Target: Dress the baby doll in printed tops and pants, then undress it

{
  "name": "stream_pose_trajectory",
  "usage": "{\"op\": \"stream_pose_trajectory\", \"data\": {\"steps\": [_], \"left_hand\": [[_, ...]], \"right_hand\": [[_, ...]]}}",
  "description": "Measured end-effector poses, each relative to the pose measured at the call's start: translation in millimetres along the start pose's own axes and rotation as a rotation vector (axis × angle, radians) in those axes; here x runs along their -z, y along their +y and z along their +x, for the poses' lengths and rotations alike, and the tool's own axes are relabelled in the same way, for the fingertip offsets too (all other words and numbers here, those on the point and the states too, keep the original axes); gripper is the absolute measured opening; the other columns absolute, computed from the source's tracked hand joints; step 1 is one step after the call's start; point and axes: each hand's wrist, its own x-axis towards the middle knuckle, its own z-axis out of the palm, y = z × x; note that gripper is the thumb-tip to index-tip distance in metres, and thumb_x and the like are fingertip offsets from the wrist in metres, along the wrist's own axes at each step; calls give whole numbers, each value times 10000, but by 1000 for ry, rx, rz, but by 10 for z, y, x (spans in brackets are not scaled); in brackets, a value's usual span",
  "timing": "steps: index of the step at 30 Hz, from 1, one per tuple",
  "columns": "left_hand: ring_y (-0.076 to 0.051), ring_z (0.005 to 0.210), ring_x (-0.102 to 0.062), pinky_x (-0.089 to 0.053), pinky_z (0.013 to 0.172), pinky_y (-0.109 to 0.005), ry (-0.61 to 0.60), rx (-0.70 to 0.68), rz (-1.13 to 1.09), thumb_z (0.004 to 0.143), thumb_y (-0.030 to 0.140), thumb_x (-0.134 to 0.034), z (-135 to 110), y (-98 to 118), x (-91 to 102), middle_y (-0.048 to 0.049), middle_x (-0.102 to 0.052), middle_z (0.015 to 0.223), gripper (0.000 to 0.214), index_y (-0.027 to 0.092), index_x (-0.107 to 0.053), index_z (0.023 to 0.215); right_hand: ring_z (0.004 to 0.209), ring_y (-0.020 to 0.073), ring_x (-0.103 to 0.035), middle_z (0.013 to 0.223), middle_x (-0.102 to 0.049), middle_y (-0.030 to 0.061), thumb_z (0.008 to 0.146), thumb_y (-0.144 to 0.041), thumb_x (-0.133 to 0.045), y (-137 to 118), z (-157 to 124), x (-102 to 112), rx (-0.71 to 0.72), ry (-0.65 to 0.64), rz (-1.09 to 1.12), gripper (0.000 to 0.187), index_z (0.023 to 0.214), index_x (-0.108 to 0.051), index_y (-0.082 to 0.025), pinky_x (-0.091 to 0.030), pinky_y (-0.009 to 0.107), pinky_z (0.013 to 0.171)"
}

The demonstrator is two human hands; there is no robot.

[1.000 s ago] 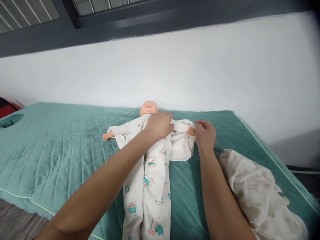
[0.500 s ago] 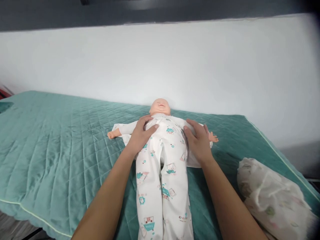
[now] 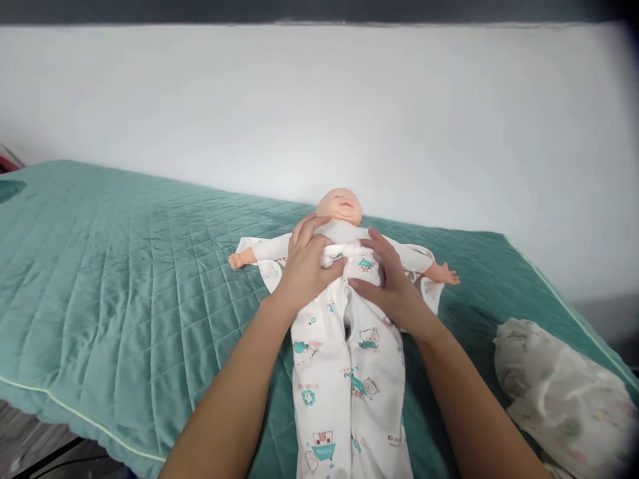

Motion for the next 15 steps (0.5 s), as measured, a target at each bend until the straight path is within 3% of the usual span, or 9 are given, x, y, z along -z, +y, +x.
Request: {"op": "stream_pose_trajectory", "data": {"steps": [3, 6, 10, 15], "left_hand": [[-266, 1359, -422, -379, 1131, -465, 43, -177, 128, 834, 105, -646, -29, 50, 21, -73, -575, 1372, 167, 213, -518, 843], [-248, 1127, -530, -446, 966, -418, 47, -277, 250, 851, 98, -619, -71, 66, 26, -62, -659, 1154, 148, 212, -528, 826], [-224, 841, -543, -419, 740, -365, 17, -308, 390, 912, 180, -579, -125, 21, -6, -47, -624, 849, 130, 213, -532, 796], [-216, 781, -556, -391, 717, -348, 45, -251, 426, 935, 215, -552, -162, 13, -36, -34, -602, 780, 137, 212, -542, 798]], "right_hand": [[1555, 304, -214, 1667, -271, 29, 833, -402, -745, -13, -3, 10, 44, 2, -34, 583, 1346, -471, -355, -224, 574, 1245], [1543, 310, -237, 1652, -289, 50, 832, -391, -747, -32, -7, 15, 88, 20, -71, 504, 1266, -497, -334, -224, 581, 1235], [1491, 323, -320, 1613, -338, 83, 829, -352, -748, -74, -5, 1, 145, 72, -138, 360, 1102, -521, -293, -267, 589, 1195], [1347, 322, -447, 1458, -509, 74, 825, -305, -738, -104, -23, -61, 214, 180, -246, 229, 861, -517, -256, -353, 560, 1111]]}}
